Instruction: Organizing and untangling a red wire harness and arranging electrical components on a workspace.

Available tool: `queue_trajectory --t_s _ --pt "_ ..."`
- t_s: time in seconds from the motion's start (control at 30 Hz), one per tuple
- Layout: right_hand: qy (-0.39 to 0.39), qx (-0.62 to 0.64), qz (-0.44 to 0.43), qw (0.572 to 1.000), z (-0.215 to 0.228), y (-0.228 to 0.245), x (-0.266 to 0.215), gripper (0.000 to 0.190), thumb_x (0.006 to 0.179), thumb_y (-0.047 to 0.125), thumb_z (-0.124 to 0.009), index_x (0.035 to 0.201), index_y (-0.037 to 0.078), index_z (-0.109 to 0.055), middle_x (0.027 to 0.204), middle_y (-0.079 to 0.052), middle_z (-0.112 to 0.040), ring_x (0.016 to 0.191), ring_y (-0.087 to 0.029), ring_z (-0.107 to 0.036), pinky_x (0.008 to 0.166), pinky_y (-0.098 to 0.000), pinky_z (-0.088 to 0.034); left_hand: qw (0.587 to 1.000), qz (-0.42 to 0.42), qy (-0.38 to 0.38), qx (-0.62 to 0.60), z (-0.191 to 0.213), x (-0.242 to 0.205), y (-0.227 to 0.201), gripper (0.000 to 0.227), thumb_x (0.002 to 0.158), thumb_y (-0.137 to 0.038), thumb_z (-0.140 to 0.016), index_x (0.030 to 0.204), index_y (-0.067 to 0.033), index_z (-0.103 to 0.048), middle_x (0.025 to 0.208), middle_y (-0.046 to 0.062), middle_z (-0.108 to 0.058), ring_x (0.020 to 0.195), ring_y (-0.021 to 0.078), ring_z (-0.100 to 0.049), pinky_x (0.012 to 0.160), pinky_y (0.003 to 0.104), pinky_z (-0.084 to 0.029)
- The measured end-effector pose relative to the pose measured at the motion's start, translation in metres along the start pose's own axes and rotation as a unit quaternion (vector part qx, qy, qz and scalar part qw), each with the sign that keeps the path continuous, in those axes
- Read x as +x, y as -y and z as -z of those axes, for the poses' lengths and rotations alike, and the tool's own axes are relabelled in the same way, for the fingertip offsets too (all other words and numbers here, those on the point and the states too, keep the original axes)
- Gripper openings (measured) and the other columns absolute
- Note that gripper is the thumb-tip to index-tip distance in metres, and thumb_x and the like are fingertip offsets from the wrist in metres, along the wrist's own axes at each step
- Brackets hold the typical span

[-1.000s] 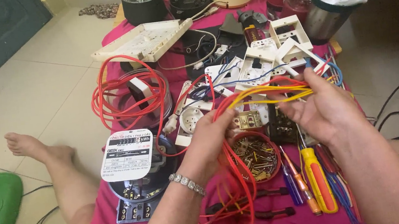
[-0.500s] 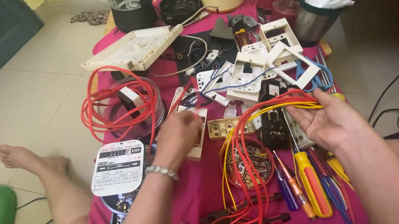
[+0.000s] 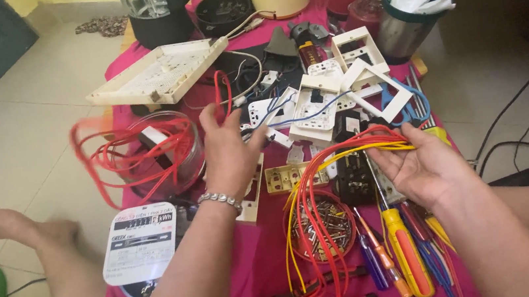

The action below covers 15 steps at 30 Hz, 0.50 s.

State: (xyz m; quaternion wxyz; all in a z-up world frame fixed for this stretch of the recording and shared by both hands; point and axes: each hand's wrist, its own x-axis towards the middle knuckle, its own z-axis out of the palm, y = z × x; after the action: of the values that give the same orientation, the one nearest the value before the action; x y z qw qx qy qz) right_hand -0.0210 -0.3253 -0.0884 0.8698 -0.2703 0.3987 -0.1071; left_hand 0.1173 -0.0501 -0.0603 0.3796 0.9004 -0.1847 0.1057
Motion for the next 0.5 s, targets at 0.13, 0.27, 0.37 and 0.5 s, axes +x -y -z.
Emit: queue_trajectory --t_s 0.13,0.27,0.37,0.5 --pt "-0.005 -0.003 -0.004 1.000 -0.001 0.001 -0.002 0.024 0.108 0.043 -0.054 0.102 0.020 -0.050 0.114 -0.007 -0.075 0.107 -0.027 -0.076 0.093 -0.0454 -0.065 0.991 0.023 0.109 0.077 -0.025 0.015 0.010 0.071 0.089 -0.046 -0.075 0.143 -0.0034 -0.057 0.164 0.023 -0.018 0.137 0.0609 -0.038 0.109 0.067 -0.043" --pt "-0.005 0.001 -0.016 1.000 0.001 0.001 0.007 0.025 0.107 0.043 -0.054 0.101 0.020 -0.050 0.117 -0.008 -0.076 0.108 -0.027 -0.076 0.093 -0.0447 -0.064 0.971 0.027 0.198 0.131 -0.051 0.033 0.048 0.060 0.099 -0.061 -0.050 0.139 -0.0175 -0.061 0.139 0.012 -0.055 0.133 0.0406 -0.051 0.102 0.057 -0.050" --pt "-0.004 0.000 -0.021 1.000 0.001 0.000 0.012 0.025 0.107 0.044 -0.054 0.101 0.020 -0.050 0.119 -0.007 -0.076 0.109 -0.025 -0.076 0.093 -0.0438 -0.063 0.977 0.021 0.188 0.095 -0.041 0.035 0.043 0.043 0.100 -0.047 -0.053 0.123 -0.0143 -0.069 0.116 0.014 -0.068 0.117 0.0381 -0.066 0.100 0.050 -0.052" --pt "-0.009 -0.011 -0.021 1.000 -0.002 -0.002 0.014 0.025 0.106 0.044 -0.056 0.102 0.020 -0.050 0.117 -0.007 -0.076 0.108 -0.025 -0.076 0.093 -0.0425 -0.064 0.983 0.104 0.149 0.026 -0.030 0.041 0.022 0.038 0.100 -0.044 -0.048 0.120 -0.0155 -0.064 0.104 0.019 -0.075 0.113 0.0401 -0.068 0.096 0.055 -0.050"
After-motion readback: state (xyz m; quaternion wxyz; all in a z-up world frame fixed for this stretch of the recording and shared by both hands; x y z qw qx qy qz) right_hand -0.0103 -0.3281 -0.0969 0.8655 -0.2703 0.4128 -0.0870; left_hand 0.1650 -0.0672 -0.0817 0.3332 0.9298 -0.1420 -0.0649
